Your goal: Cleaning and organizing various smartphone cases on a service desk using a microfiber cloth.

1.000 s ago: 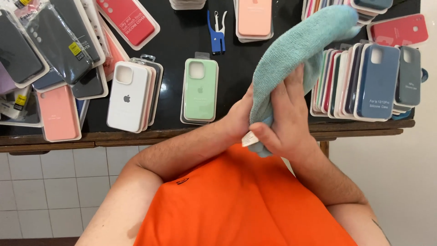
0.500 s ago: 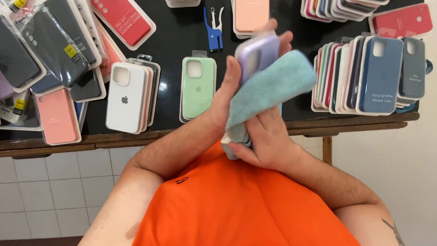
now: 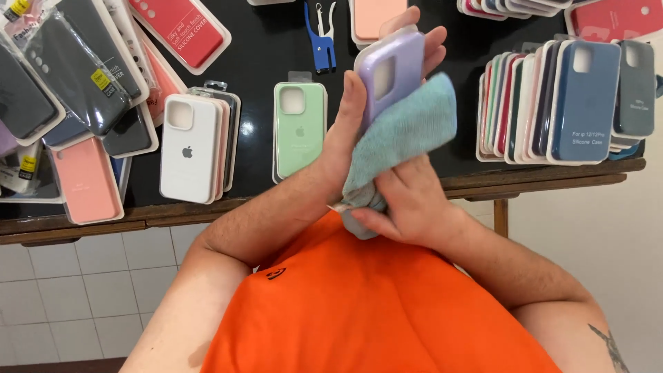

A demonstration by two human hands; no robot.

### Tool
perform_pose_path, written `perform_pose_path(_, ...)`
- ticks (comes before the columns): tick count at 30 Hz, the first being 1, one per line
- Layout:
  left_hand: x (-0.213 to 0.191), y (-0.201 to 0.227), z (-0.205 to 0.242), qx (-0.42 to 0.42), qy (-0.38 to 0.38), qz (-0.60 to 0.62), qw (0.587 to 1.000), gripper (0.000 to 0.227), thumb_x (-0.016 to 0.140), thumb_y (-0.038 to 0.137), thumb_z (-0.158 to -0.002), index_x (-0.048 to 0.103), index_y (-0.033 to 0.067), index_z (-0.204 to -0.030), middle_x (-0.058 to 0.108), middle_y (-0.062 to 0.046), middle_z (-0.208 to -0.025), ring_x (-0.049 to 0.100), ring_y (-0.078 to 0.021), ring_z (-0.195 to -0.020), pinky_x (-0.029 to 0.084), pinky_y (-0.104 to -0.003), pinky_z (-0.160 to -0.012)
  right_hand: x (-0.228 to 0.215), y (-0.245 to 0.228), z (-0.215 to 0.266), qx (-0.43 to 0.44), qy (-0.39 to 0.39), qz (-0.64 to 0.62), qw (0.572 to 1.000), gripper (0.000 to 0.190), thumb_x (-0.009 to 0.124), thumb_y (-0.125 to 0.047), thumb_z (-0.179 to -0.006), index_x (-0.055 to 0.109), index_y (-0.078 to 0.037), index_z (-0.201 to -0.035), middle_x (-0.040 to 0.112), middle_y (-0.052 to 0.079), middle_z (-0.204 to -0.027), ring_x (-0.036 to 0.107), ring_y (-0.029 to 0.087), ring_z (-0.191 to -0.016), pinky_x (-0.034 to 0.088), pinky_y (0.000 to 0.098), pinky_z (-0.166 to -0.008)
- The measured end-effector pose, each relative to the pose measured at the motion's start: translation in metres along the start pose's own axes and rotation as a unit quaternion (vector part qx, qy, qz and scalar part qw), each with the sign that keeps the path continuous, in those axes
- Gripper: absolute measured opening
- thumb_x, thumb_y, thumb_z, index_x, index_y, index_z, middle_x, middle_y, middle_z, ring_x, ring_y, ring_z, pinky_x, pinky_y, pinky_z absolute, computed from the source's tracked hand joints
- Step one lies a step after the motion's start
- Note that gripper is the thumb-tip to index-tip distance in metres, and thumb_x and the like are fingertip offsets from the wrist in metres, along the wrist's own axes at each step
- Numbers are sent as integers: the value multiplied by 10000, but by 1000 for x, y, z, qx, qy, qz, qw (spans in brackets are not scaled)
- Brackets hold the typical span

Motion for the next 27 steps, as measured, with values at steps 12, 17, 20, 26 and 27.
perform_pose_path(12,6,-1,-1,25,-2,1,1000,878,444,688,-1200,441,112,-1863,599,-203,-1798,536,-326,-1737,344,-468,-1521,2,-5,20,-30,48,-93,994,565,651,-271,-1085,660,78,-1529,624,304,-1413,605,564,-1277,484,643,-1177)
perform_pose_path(17,15,28,-6,-42,89,0,995,1161,462,765,-935,286,194,-1930,537,-182,-1829,482,-300,-1758,396,-384,-1423,-4,-3,51,-17,-63,-270,961,500,465,10,-1080,643,18,-1547,686,240,-1550,678,482,-1418,520,562,-1249)
perform_pose_path(20,-7,27,-8,-55,117,61,990,1241,536,730,-838,273,204,-1931,505,-261,-1811,516,-404,-1664,414,-514,-1402,-19,0,68,45,-48,-386,920,587,363,72,-890,737,16,-1339,790,202,-1384,802,382,-1240,641,491,-1144)
perform_pose_path(26,-39,21,-2,-17,-78,34,996,1276,898,687,-907,357,47,-1869,643,-356,-1701,793,-434,-1355,692,-543,-1181,-36,20,90,132,44,-410,901,414,434,-73,-895,787,-6,-1100,836,163,-1063,808,278,-894,665,389,-809)
perform_pose_path(27,-40,19,-1,-23,-109,37,993,1193,914,673,-930,421,44,-1816,639,-379,-1697,784,-462,-1368,684,-560,-1210,-36,23,92,141,52,-402,903,413,433,-76,-889,780,-10,-1102,833,156,-1056,799,273,-892,656,391,-815)
Point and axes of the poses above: each hand's wrist, its own z-axis away from the middle knuckle, its own x-axis out of the palm, y = z × x, the point moved 3 cm from there along -z, towards the middle knuckle
